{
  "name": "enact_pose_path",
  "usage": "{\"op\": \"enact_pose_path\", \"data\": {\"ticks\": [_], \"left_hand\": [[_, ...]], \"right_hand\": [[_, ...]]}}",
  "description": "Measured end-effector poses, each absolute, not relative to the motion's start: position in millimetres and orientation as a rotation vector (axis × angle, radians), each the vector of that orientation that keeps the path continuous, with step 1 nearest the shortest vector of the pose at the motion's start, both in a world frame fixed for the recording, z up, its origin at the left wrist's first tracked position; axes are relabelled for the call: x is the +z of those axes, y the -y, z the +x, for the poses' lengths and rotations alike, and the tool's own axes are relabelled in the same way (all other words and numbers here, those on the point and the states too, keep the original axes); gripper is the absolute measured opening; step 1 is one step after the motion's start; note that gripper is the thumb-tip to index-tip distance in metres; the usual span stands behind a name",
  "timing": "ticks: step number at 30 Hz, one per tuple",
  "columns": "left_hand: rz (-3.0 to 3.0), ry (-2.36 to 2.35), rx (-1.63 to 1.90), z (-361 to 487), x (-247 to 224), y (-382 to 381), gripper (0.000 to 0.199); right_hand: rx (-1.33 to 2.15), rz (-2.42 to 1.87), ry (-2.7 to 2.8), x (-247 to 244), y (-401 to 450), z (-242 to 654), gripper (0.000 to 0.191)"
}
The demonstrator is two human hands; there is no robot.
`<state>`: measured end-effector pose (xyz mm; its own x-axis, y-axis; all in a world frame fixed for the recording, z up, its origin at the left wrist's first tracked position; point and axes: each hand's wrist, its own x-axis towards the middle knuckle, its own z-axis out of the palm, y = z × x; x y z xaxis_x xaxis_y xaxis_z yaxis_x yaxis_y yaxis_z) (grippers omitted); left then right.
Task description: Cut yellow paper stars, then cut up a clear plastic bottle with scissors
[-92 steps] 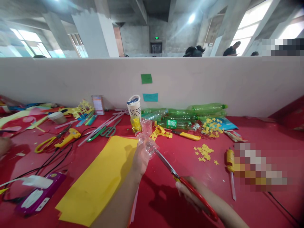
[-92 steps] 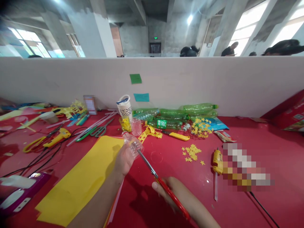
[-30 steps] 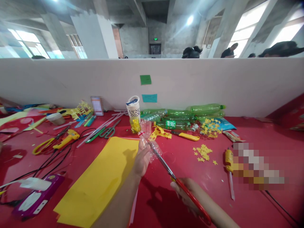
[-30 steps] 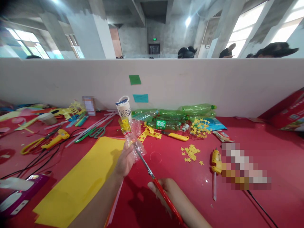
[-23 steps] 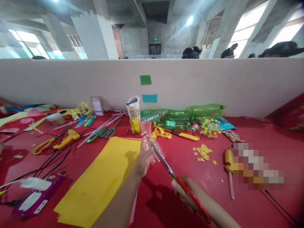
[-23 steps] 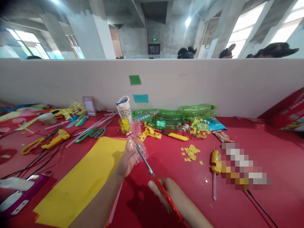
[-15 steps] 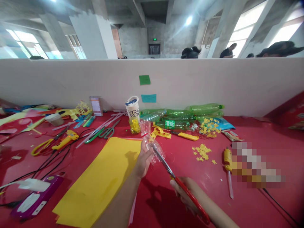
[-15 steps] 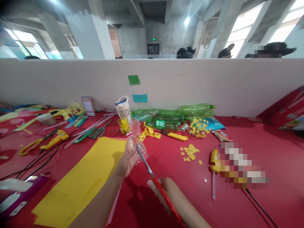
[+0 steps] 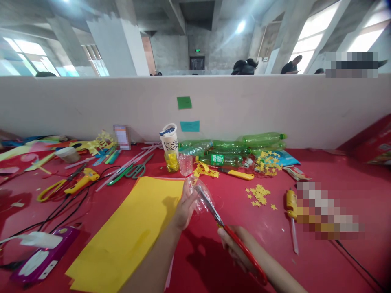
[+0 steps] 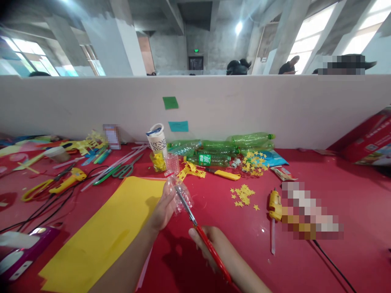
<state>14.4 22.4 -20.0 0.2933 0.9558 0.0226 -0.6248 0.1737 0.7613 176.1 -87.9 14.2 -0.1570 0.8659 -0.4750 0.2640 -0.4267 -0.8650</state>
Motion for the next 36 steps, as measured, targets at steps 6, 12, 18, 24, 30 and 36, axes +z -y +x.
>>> {"op": "enact_pose_path", "data": {"ticks": [6,12,18,24,30,36], "left_hand": [[0.759,-0.566,1.193,13.1,-22.2,-24.3,0.074],[0.791,-0.574,1.174,11.9,-21.7,-22.2,0.077],[0.846,-0.602,1.138,13.9,-27.8,-19.4,0.08],[0.856,-0.609,1.124,13.1,-27.5,-20.3,0.079],[0.874,-0.648,1.128,13.7,-25.6,-18.2,0.08],[0.847,-0.677,1.101,17.3,-30.4,-15.1,0.083]], "right_hand": [[1.561,-1.768,1.286,16.7,86.0,175.8,0.055],[1.605,-1.717,1.259,17.5,85.2,176.4,0.056],[1.653,-1.629,1.224,18.6,84.8,176.0,0.058],[1.609,-1.708,1.238,20.0,86.2,174.6,0.056],[1.608,-1.697,1.253,20.3,84.1,177.7,0.054],[1.623,-1.634,1.269,17.9,83.3,179.0,0.058]]}}
